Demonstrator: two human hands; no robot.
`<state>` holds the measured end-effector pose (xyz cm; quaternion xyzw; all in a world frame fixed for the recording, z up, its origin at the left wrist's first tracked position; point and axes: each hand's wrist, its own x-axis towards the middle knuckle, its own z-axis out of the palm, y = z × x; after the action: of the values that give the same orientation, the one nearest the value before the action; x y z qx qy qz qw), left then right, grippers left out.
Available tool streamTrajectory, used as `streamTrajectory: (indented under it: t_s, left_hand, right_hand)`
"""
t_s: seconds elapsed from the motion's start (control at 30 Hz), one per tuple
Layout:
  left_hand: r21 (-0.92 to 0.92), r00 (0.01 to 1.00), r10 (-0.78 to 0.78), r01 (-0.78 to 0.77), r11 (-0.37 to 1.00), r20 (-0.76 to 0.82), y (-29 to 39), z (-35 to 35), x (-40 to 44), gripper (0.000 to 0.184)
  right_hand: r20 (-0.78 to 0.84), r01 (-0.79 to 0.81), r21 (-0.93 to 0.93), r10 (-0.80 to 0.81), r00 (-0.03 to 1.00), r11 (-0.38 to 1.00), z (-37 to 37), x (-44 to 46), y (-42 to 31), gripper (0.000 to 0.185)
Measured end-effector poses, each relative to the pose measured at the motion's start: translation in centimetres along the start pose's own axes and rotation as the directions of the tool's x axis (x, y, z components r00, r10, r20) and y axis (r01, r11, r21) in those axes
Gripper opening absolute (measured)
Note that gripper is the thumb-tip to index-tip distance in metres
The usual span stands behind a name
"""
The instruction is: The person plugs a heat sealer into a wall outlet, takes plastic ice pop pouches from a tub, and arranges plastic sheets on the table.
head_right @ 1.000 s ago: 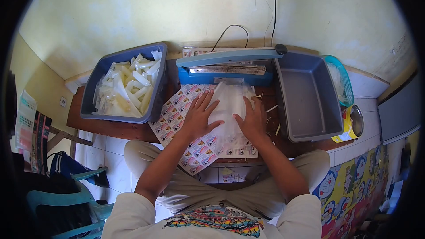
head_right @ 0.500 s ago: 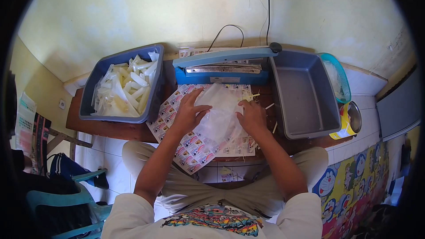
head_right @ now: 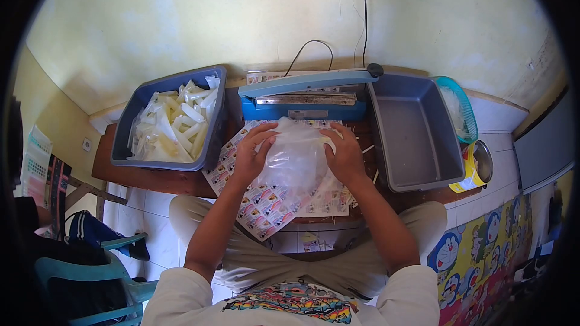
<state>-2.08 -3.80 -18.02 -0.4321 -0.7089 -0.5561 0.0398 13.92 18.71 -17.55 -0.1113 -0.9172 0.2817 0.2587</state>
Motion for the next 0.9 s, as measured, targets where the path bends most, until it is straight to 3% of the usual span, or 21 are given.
streamTrajectory:
  t_s: [0.07,0.17,0.23,0.33,0.4,0.43,0.5,0.53,0.6,0.67,0.73,0.83,0.9]
  left_hand:
    - [-0.061,1.0,-0.019,0.019,0.998,-0.005,-0.2,-0.3,0.2,0.019]
    - [-0.097,0.999,0.002,0.002,0.995,0.046,0.2,-0.7,0.5,0.019]
    - [-0.074,0.994,0.042,-0.035,0.997,0.102,0.5,-0.6,0.5,0.019]
    - [-0.084,0.987,0.008,0.006,0.996,0.162,0.6,0.1,0.3,0.021]
    - [-0.117,0.988,-0.038,0.056,0.992,0.148,0.9,0.1,0.3,0.041]
    - [-0.115,0.988,-0.037,0.054,0.992,0.147,1.3,-0.2,0.4,0.041]
    - [0.027,0.977,0.042,-0.049,0.998,0.209,2.4,-1.0,0.3,0.084]
    - [0.029,0.977,0.042,-0.049,0.998,0.208,2.9,-1.1,0.3,0.084]
    - [0.22,0.936,0.194,-0.264,0.939,0.295,3.6,-1.1,0.1,0.113]
    - [0.201,0.932,0.178,-0.249,0.947,0.314,4.2,-0.7,-0.3,0.115]
    - [0.185,0.93,0.168,-0.238,0.953,0.327,4.7,-0.2,-0.6,0.117]
    - [0.243,0.915,0.199,-0.294,0.924,0.351,4.9,0.3,-0.7,0.103]
    - [0.199,0.939,0.205,-0.265,0.944,0.276,3.9,0.8,-0.9,0.066]
  right_hand:
    - [0.012,-0.023,0.03,0.023,1.0,0.999,-0.1,0.0,0.2,0.05]
    - [-0.014,0.106,0.131,-0.105,0.994,0.986,-1.0,0.7,-1.9,0.049]
    - [-0.047,-0.069,0.28,0.085,0.995,0.958,-0.9,0.8,-3.1,0.037]
    - [-0.022,-0.173,0.271,0.186,0.982,0.947,0.2,0.7,-0.8,0.023]
    - [-0.091,-0.152,0.274,0.183,0.979,0.95,1.0,0.8,0.3,0.018]
    - [-0.157,-0.132,0.274,0.18,0.971,0.953,1.3,0.8,0.7,0.015]
    - [-0.179,-0.124,0.303,0.184,0.966,0.945,1.2,1.0,0.7,0.015]
    - [-0.202,-0.12,0.33,0.194,0.96,0.936,1.0,1.1,0.4,0.016]
    - [-0.197,-0.143,0.331,0.217,0.956,0.933,-0.2,1.2,-0.9,0.017]
    - [-0.193,-0.17,0.33,0.242,0.951,0.929,-0.6,1.1,-1.3,0.018]
    - [-0.283,-0.117,0.182,0.166,0.945,0.976,-0.6,1.3,-1.2,0.018]
    - [-0.326,-0.121,0.055,0.132,0.936,0.991,-1.4,1.6,-1.9,0.015]
    - [-0.329,-0.084,0.047,0.095,0.94,0.995,-2.2,1.8,-2.5,0.016]
